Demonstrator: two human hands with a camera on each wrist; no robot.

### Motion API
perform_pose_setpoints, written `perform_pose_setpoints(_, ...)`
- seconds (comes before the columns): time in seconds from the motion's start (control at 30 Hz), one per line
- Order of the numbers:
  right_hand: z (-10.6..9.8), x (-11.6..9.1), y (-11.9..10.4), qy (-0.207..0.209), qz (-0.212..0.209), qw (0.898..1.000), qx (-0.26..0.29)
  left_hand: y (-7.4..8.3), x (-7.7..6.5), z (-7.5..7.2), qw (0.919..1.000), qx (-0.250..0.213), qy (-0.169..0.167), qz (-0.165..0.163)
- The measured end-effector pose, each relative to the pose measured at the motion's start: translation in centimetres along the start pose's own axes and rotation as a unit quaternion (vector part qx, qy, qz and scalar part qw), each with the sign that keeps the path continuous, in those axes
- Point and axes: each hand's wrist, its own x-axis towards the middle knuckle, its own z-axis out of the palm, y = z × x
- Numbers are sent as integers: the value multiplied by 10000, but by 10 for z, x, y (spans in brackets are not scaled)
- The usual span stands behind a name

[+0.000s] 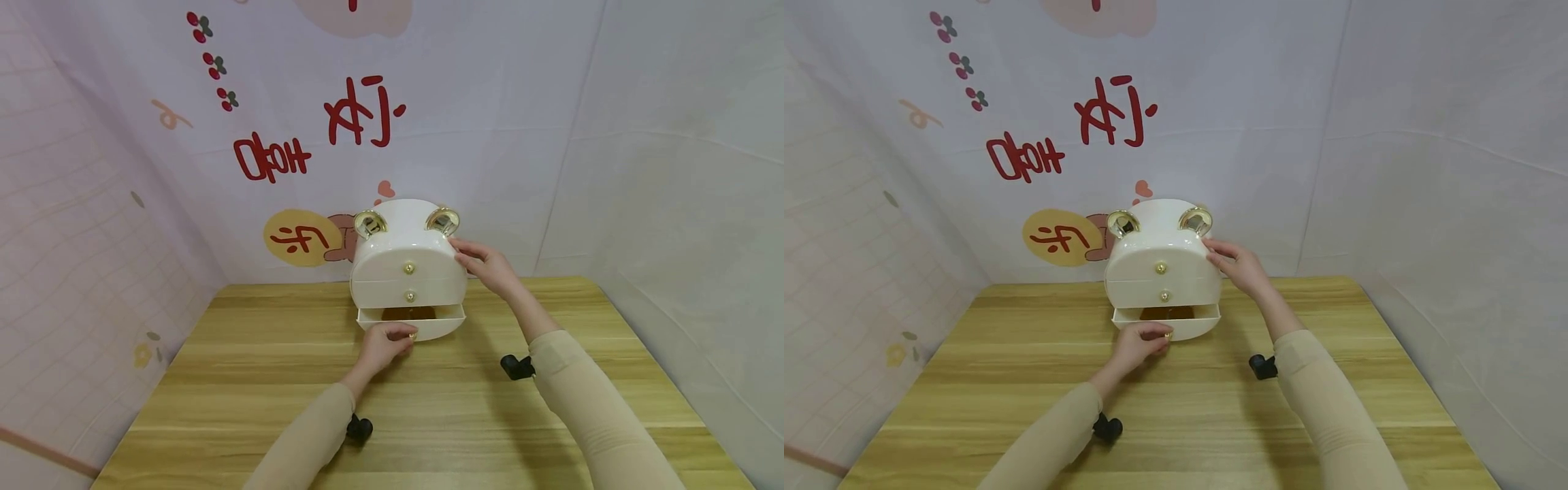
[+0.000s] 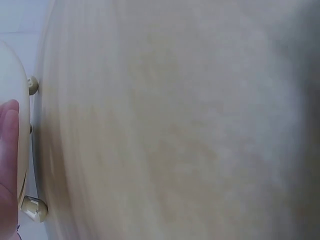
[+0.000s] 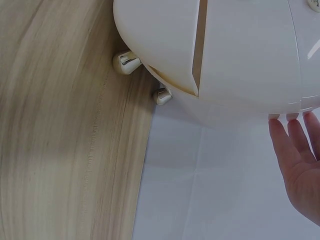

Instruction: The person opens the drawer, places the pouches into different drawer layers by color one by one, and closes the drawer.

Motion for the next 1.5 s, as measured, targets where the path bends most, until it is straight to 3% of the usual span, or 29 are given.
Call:
perform_pose_setpoints(0.17,1,14,29,43,9,10000,-42,25,-5,-1,10000,-73,20,-35)
perform_pose_setpoints(0.27,1,17,37,70,-9,10000,-27,27,-3,-2,9999,-15,60,-99)
perform_pose_setpoints(0.67,2,17,37,93,-14,9999,-75,-9,19,-3,9996,52,275,-34)
perform_pose_setpoints(0.83,2,15,32,43,33,10000,-24,-11,23,-2,9991,136,386,-124)
perform_pose_setpoints(1.07,2,5,7,7,47,10000,-68,-13,27,-1,9986,205,466,-126)
perform_pose_setpoints(1.3,2,14,31,80,62,9999,-12,-14,29,-1,9982,298,512,-61)
perform_pose_setpoints(1.5,3,16,36,143,-12,9999,-54,-16,28,-3,9973,362,531,345)
